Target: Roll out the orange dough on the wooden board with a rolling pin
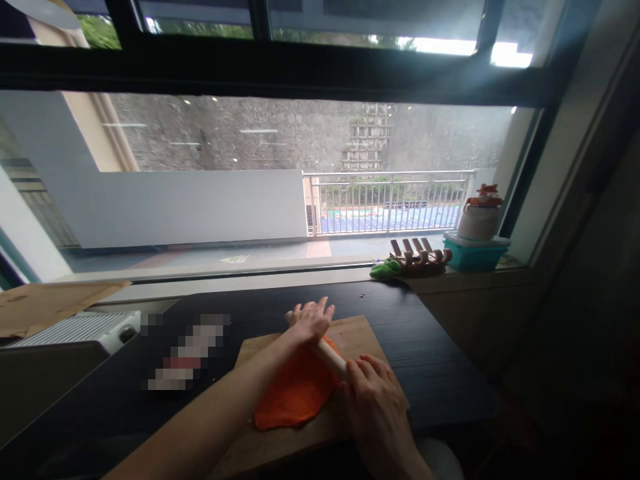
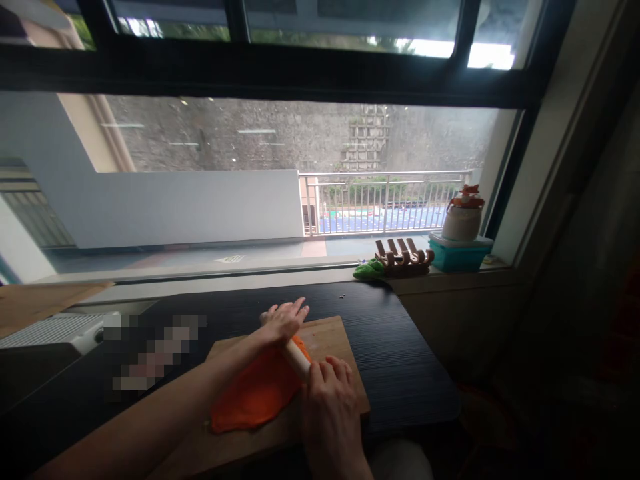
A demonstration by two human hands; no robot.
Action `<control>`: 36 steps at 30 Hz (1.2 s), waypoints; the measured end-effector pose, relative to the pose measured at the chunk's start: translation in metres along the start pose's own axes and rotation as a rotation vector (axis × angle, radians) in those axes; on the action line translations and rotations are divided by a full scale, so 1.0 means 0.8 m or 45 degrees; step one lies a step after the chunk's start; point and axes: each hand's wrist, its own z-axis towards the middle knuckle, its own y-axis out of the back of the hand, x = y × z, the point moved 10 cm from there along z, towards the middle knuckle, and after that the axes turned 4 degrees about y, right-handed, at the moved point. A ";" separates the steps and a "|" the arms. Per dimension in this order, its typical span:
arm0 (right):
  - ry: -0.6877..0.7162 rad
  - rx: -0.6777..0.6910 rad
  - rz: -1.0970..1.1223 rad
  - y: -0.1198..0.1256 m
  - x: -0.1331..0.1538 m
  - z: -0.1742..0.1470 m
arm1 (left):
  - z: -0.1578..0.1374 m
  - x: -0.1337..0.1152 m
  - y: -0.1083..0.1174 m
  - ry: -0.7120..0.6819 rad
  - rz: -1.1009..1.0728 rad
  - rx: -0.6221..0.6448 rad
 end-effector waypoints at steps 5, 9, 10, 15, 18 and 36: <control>0.148 -0.086 -0.030 -0.020 0.054 -0.009 | -0.082 0.064 0.016 -0.120 0.060 -0.121; 0.246 -0.152 -0.112 -0.045 0.075 -0.017 | -0.120 0.100 0.020 -0.144 0.068 -0.187; 0.234 -0.121 -0.133 -0.053 0.074 -0.015 | -0.122 0.099 0.020 -0.152 0.059 -0.198; 0.033 0.033 -0.290 -0.068 0.026 0.027 | -0.085 0.062 0.018 -0.195 -0.025 -0.174; 0.015 0.160 -0.331 -0.068 -0.007 0.069 | -0.051 0.034 0.021 -0.224 -0.033 -0.210; -0.112 0.505 -0.351 -0.130 -0.059 0.162 | -0.033 0.067 0.012 -0.094 -0.001 -0.037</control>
